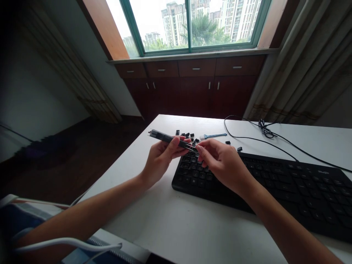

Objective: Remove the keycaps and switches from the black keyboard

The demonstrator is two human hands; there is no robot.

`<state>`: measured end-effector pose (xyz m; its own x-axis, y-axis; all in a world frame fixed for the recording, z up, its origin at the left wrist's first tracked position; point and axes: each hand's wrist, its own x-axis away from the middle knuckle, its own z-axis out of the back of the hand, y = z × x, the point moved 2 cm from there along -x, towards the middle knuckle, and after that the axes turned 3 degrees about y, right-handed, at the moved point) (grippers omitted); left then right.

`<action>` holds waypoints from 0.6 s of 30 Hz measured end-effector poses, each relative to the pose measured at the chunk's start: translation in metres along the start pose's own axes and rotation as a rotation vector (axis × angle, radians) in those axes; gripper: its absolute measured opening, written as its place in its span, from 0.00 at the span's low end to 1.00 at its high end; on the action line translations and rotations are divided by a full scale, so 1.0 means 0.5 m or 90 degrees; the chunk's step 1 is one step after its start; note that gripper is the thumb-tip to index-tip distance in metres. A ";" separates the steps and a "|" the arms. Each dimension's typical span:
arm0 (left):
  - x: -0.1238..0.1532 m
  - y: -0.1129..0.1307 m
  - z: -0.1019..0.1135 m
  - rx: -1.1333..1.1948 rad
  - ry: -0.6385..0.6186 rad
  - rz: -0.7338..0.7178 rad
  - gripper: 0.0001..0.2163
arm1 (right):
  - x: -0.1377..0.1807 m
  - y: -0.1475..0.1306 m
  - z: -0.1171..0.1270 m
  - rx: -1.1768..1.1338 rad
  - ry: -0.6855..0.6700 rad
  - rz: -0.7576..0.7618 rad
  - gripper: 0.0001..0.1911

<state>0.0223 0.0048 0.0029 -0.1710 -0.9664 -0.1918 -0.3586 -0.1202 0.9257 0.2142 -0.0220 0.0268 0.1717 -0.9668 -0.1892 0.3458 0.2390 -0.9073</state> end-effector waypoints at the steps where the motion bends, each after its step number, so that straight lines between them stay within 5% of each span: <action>1: -0.001 0.002 0.000 0.009 -0.003 0.007 0.17 | -0.002 0.003 0.000 -0.035 0.013 -0.015 0.17; 8: -0.003 0.002 -0.002 0.066 -0.010 0.050 0.17 | -0.009 0.028 -0.008 -0.130 0.012 -0.086 0.21; 18: -0.004 0.003 -0.002 0.082 -0.024 0.065 0.17 | -0.011 0.036 -0.013 -0.187 0.039 -0.042 0.14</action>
<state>0.0231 0.0064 0.0053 -0.2461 -0.9627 -0.1125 -0.4514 0.0111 0.8923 0.2132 -0.0131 0.0091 0.0985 -0.9852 -0.1401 0.0718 0.1475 -0.9865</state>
